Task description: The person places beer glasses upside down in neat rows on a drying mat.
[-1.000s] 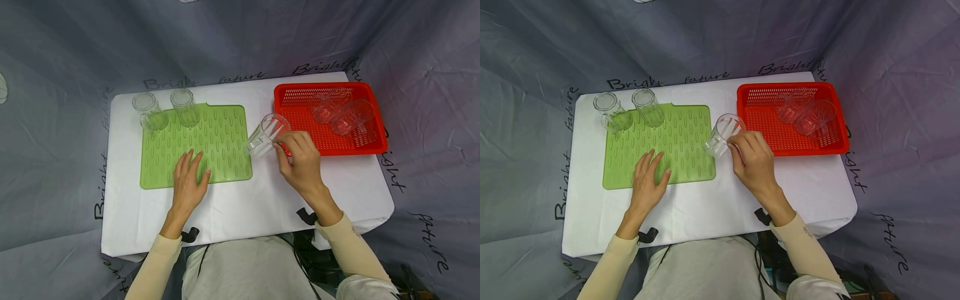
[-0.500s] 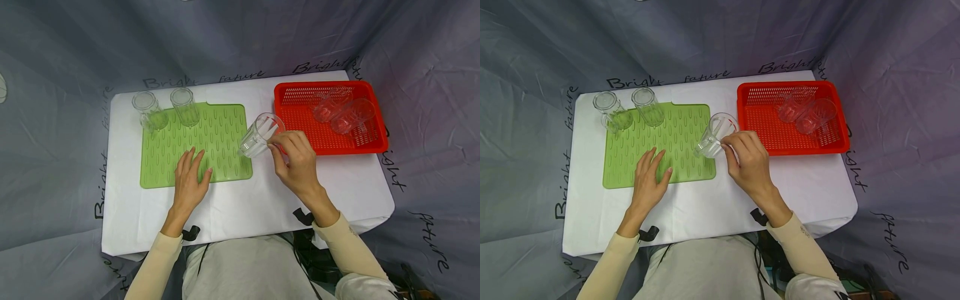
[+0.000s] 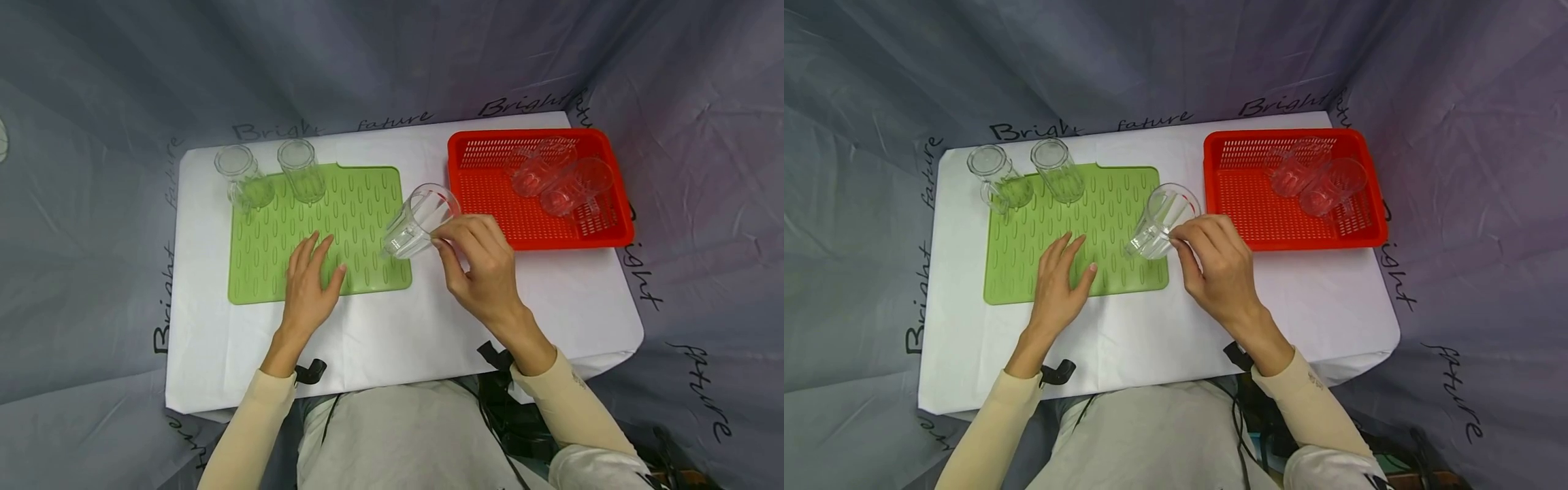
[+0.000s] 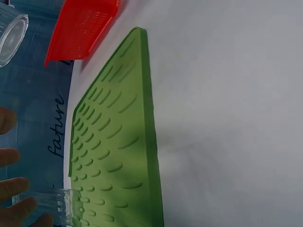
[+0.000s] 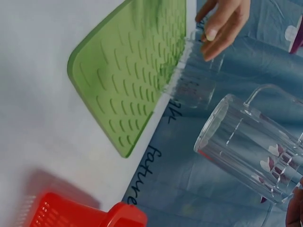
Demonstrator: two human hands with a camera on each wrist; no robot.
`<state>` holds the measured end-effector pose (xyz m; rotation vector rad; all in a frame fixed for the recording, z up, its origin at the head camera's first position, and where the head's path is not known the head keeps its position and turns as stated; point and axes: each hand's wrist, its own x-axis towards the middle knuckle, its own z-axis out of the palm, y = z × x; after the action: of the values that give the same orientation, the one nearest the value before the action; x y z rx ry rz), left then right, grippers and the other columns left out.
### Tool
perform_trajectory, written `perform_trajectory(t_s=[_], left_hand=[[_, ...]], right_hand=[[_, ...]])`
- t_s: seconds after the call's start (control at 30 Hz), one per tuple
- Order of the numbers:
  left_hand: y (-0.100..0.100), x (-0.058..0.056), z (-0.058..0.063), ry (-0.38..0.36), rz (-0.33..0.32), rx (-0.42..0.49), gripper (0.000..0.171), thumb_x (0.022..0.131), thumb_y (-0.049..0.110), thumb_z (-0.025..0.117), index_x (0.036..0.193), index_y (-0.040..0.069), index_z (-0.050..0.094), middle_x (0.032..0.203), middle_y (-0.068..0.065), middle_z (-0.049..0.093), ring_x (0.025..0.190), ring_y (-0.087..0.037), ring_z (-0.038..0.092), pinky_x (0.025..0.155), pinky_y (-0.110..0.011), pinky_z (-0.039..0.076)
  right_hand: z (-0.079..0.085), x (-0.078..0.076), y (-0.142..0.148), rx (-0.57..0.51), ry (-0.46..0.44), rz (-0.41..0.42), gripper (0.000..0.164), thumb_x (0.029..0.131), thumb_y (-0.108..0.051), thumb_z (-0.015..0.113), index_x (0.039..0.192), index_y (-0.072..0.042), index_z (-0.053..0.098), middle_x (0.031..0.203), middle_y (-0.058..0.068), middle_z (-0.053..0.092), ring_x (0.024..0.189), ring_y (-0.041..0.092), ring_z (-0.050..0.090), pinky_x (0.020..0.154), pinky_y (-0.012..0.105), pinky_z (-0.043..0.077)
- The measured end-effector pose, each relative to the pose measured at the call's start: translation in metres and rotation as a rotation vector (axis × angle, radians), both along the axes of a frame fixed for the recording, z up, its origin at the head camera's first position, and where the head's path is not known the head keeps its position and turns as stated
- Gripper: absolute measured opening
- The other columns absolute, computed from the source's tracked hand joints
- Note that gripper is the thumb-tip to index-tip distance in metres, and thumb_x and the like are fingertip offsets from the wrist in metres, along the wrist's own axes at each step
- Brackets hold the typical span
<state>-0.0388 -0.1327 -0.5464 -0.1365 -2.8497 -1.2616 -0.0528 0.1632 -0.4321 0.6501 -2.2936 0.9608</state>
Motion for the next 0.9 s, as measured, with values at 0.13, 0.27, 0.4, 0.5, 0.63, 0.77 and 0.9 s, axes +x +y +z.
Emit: perform_trajectory(t_s=[0.13, 0.27, 0.4, 0.5, 0.63, 0.77, 0.9], left_hand=[[0.003, -0.003, 0.002, -0.097, -0.024, 0.125, 0.056, 0.109, 0.032, 0.063, 0.161, 0.018, 0.051, 0.175, -0.015, 0.036, 0.159, -0.042, 0.040, 0.126, -0.066, 0.036], [0.009, -0.006, 0.005, -0.195, -0.070, 0.303, 0.050, 0.112, 0.031, 0.059, 0.159, 0.015, 0.053, 0.169, -0.018, 0.043, 0.149, -0.043, 0.053, 0.122, -0.062, 0.046], [0.014, -0.010, 0.007, -0.281, -0.078, 0.447, 0.047, 0.113, 0.033, 0.056, 0.158, 0.016, 0.054, 0.164, -0.018, 0.050, 0.145, -0.039, 0.058, 0.121, -0.061, 0.047], [0.019, -0.012, 0.010, -0.328, -0.068, 0.516, 0.045, 0.114, 0.034, 0.054, 0.156, 0.018, 0.056, 0.159, -0.020, 0.055, 0.143, -0.041, 0.060, 0.120, -0.063, 0.047], [0.025, -0.015, 0.012, -0.376, -0.074, 0.630, 0.046, 0.116, 0.035, 0.048, 0.155, 0.012, 0.056, 0.160, -0.018, 0.055, 0.142, -0.042, 0.061, 0.122, -0.056, 0.048], [0.030, -0.017, 0.014, -0.471, -0.066, 0.809, 0.051, 0.118, 0.039, 0.041, 0.154, 0.005, 0.055, 0.155, -0.013, 0.059, 0.133, -0.029, 0.068, 0.114, -0.035, 0.057], [0.035, -0.018, 0.015, -0.583, -0.053, 1.007, 0.055, 0.118, 0.042, 0.038, 0.152, 0.002, 0.054, 0.136, -0.005, 0.066, 0.117, -0.012, 0.073, 0.102, -0.026, 0.062]], right_hand=[[0.000, 0.002, -0.004, 0.000, 0.009, 0.027, 0.005, 0.099, -0.006, 0.075, 0.100, -0.001, 0.077, 0.099, 0.013, 0.077, 0.105, 0.033, 0.069, 0.098, 0.037, 0.057], [0.000, 0.004, -0.008, 0.004, 0.012, 0.048, 0.004, 0.098, -0.005, 0.076, 0.100, -0.001, 0.077, 0.099, 0.014, 0.076, 0.104, 0.033, 0.068, 0.098, 0.038, 0.057], [0.000, 0.006, -0.010, 0.014, 0.004, 0.064, 0.003, 0.097, -0.003, 0.076, 0.100, -0.001, 0.077, 0.100, 0.014, 0.076, 0.104, 0.034, 0.068, 0.099, 0.040, 0.056], [-0.001, 0.008, -0.011, 0.025, 0.002, 0.073, 0.004, 0.097, -0.002, 0.076, 0.100, -0.002, 0.077, 0.100, 0.014, 0.077, 0.103, 0.034, 0.068, 0.099, 0.040, 0.056], [-0.002, 0.009, -0.013, 0.035, 0.006, 0.084, 0.004, 0.097, -0.002, 0.076, 0.100, -0.003, 0.078, 0.100, 0.013, 0.077, 0.103, 0.033, 0.068, 0.097, 0.041, 0.057], [-0.004, 0.011, -0.015, 0.038, 0.006, 0.100, 0.005, 0.097, -0.002, 0.076, 0.101, -0.004, 0.078, 0.100, 0.012, 0.077, 0.103, 0.032, 0.069, 0.096, 0.040, 0.058], [-0.005, 0.012, -0.017, 0.046, 0.009, 0.115, 0.004, 0.098, -0.004, 0.076, 0.101, -0.004, 0.078, 0.100, 0.011, 0.078, 0.104, 0.031, 0.069, 0.097, 0.040, 0.058]])
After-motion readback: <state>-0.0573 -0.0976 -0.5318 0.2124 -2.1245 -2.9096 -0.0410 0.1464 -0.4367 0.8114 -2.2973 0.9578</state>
